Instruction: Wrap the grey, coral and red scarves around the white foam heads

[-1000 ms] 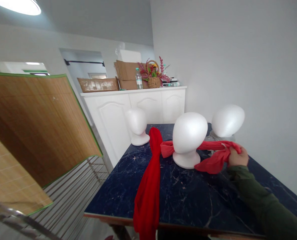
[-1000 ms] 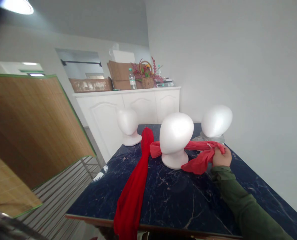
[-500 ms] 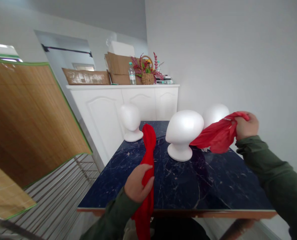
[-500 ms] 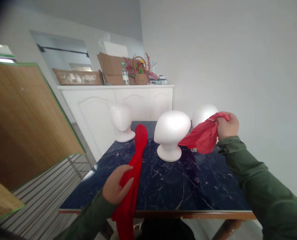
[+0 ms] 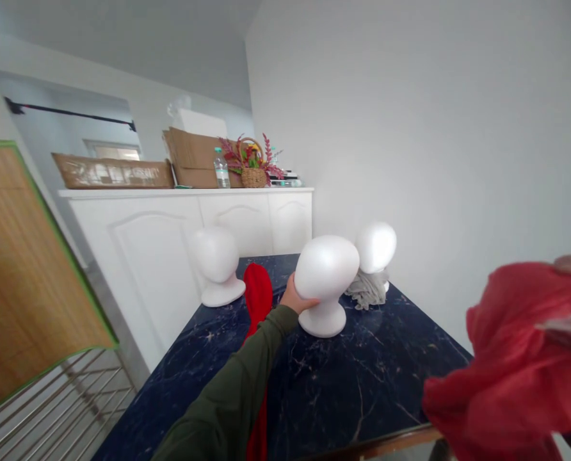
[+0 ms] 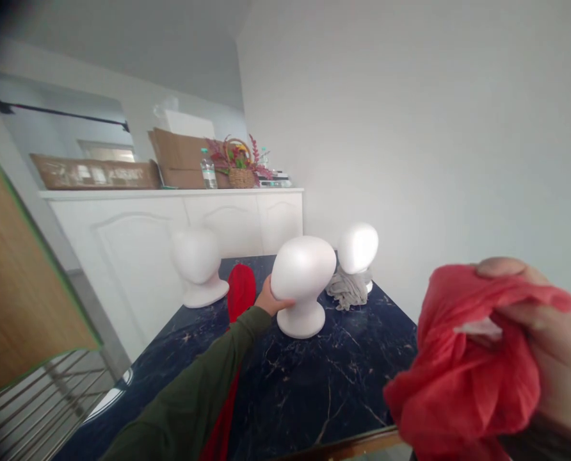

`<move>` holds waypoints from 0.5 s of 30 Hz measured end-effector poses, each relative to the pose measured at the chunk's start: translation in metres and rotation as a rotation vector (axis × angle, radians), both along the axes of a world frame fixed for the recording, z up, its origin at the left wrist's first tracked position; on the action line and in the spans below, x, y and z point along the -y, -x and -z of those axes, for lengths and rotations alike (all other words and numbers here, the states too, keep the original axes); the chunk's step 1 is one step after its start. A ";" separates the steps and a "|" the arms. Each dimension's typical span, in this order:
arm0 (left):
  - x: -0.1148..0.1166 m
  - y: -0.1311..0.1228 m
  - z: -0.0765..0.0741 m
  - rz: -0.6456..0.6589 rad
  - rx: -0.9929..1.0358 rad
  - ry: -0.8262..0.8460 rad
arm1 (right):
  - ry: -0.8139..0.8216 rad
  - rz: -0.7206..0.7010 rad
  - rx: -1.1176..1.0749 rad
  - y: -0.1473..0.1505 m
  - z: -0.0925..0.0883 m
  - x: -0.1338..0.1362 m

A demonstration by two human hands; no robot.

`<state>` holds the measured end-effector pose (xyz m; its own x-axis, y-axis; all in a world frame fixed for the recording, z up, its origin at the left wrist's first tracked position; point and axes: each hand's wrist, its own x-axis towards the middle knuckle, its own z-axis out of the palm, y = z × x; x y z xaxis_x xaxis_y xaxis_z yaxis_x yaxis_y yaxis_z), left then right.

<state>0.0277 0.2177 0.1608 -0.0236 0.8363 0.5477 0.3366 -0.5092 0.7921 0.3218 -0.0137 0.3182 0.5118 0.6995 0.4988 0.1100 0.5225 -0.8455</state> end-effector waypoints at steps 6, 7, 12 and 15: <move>0.050 -0.039 0.000 -0.414 0.051 0.132 | 0.310 -0.484 -0.147 0.001 0.052 -0.008; 0.058 -0.046 0.000 -0.433 0.051 0.154 | 0.323 -0.546 -0.170 0.006 0.055 -0.010; 0.082 -0.062 0.006 -0.402 0.075 0.221 | 0.324 -0.882 -0.230 0.035 0.053 -0.015; 0.092 -0.057 0.010 -0.328 0.072 0.244 | 0.298 -1.021 -0.197 0.049 0.042 -0.017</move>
